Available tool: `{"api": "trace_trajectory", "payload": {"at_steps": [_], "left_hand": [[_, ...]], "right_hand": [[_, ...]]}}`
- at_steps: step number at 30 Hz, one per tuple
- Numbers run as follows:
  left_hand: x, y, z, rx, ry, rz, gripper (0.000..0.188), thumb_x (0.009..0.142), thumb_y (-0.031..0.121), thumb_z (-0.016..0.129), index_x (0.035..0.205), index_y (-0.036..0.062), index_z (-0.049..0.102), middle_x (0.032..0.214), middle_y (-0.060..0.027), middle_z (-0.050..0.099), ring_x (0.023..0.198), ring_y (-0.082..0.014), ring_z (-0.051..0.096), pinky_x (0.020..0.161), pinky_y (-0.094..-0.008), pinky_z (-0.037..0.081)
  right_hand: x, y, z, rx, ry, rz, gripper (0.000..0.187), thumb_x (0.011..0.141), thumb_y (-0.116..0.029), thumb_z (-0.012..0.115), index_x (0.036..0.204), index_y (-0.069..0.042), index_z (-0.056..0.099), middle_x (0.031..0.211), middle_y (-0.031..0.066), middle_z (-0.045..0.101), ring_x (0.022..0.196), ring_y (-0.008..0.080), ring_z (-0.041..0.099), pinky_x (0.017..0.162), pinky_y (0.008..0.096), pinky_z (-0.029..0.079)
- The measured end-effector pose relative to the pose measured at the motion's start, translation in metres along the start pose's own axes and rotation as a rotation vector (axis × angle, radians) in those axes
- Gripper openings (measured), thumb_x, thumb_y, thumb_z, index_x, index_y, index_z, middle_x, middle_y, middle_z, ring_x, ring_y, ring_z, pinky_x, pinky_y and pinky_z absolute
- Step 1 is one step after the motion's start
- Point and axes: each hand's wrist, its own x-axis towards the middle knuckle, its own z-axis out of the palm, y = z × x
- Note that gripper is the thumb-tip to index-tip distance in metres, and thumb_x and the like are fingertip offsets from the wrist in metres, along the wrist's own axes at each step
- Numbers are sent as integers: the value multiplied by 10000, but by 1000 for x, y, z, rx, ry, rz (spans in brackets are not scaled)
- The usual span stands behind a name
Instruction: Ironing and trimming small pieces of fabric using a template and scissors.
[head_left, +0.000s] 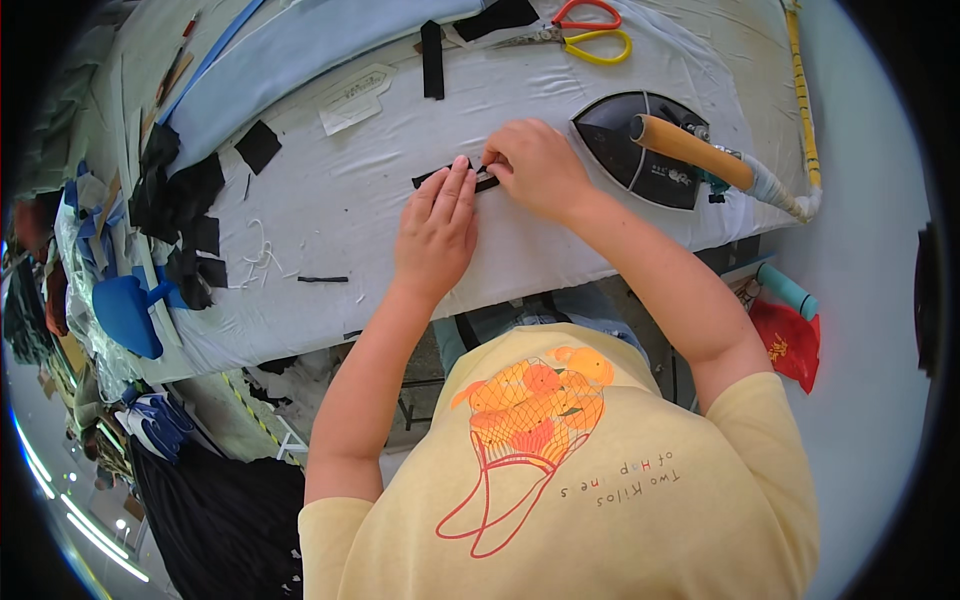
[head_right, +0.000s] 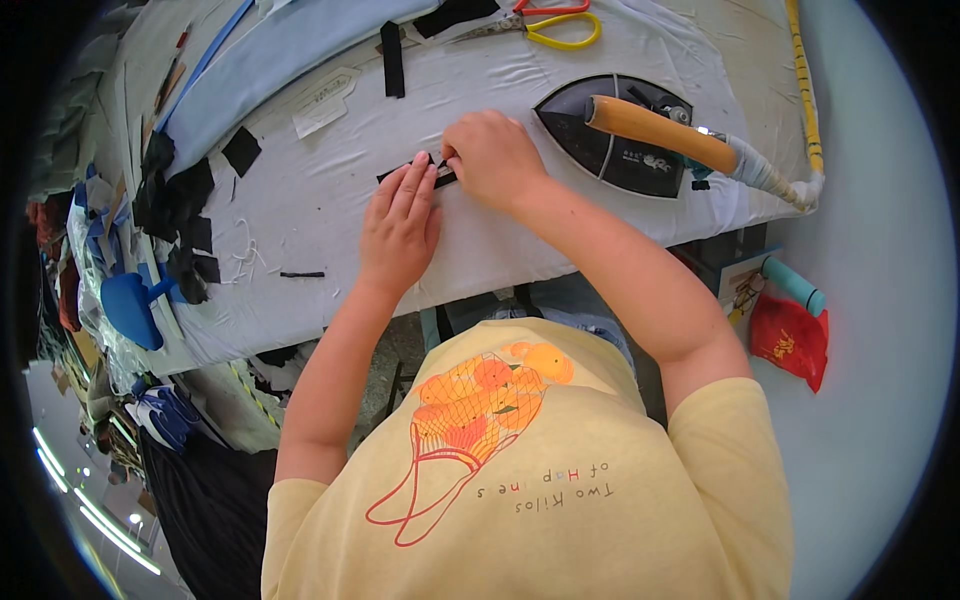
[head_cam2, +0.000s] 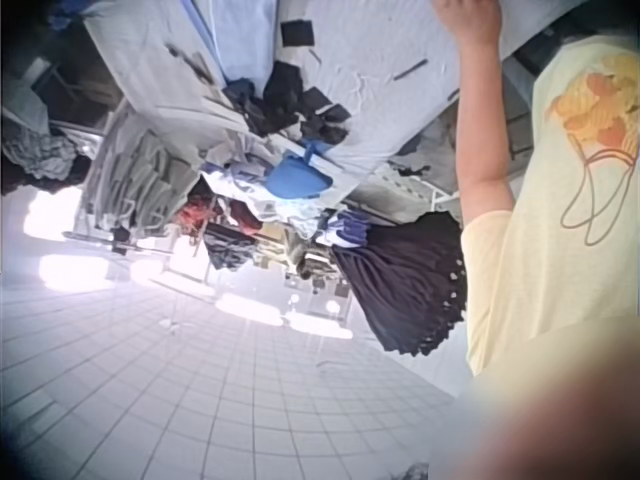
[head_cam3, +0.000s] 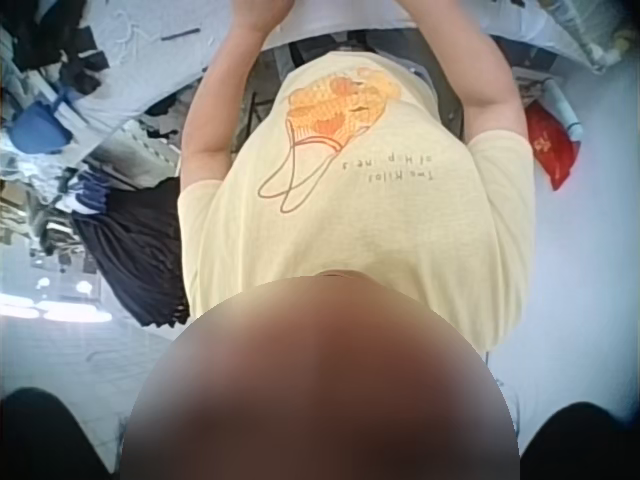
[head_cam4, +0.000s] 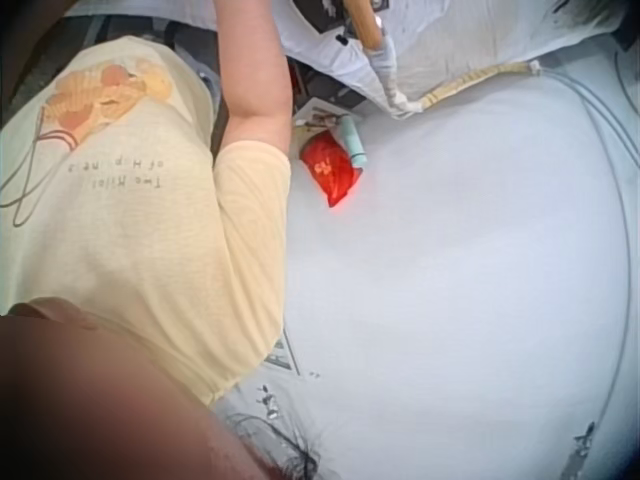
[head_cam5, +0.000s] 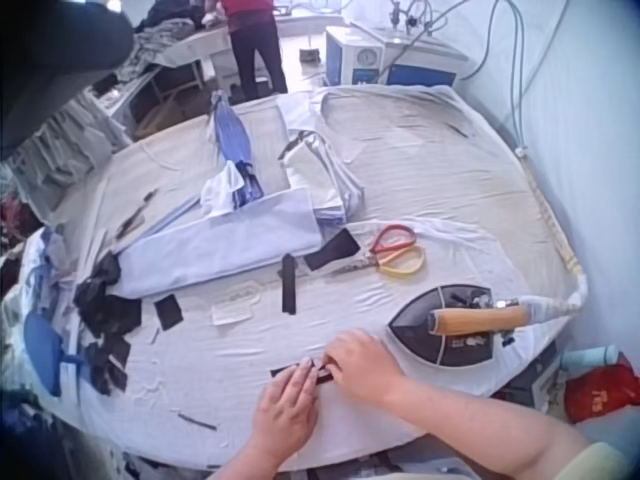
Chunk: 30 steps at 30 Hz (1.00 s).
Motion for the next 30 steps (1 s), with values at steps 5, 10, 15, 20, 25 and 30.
{"api": "trace_trajectory", "payload": {"at_steps": [5, 10, 15, 20, 25, 30], "left_hand": [[1, 0, 1, -17, 9, -4, 529, 852, 125, 619, 1365, 32, 531, 1493, -82, 471, 1297, -285, 470, 1088, -399, 392], [0, 1, 1, -16, 16, -6, 518, 853, 127, 619, 1356, 29, 540, 1489, -81, 476, 1295, -286, 473, 1084, -402, 395], [1, 1, 0, -12, 18, -1, 514, 854, 132, 619, 1352, 27, 542, 1489, -78, 476, 1296, -285, 473, 1080, -404, 398], [1, 1, 1, -16, 19, -6, 516, 852, 131, 616, 1351, 24, 542, 1489, -77, 475, 1301, -282, 469, 1080, -403, 396], [0, 1, 3, -7, 31, -3, 505, 853, 131, 612, 1342, 20, 545, 1488, -78, 476, 1298, -283, 470, 1080, -402, 394], [0, 0, 3, -3, 35, 9, 497, 855, 128, 608, 1334, 13, 544, 1488, -82, 475, 1292, -285, 474, 1075, -397, 398]], "right_hand": [[7, 0, -4, -72, -70, -71, 54, 767, -86, 679, 795, -70, 636, 844, 79, 642, 888, 309, 609, 780, 432, 493], [18, -5, -4, -204, -173, -105, 52, 751, -103, 674, 781, -82, 638, 849, 84, 639, 895, 310, 606, 779, 425, 494], [19, -5, -5, -253, -237, -114, 78, 729, -109, 684, 769, -85, 622, 844, 79, 627, 903, 307, 601, 768, 417, 491], [8, 3, -6, -158, -183, -284, 157, 741, -114, 699, 887, -80, 655, 933, 66, 633, 967, 287, 607, 801, 411, 517], [-1, 12, 3, -104, -71, -482, 137, 783, -89, 630, 920, -79, 623, 934, 56, 623, 954, 266, 602, 787, 384, 523], [-3, 12, 1, -105, -35, -577, 122, 798, -105, 596, 918, -99, 613, 894, 40, 621, 916, 249, 608, 768, 368, 523]]}}
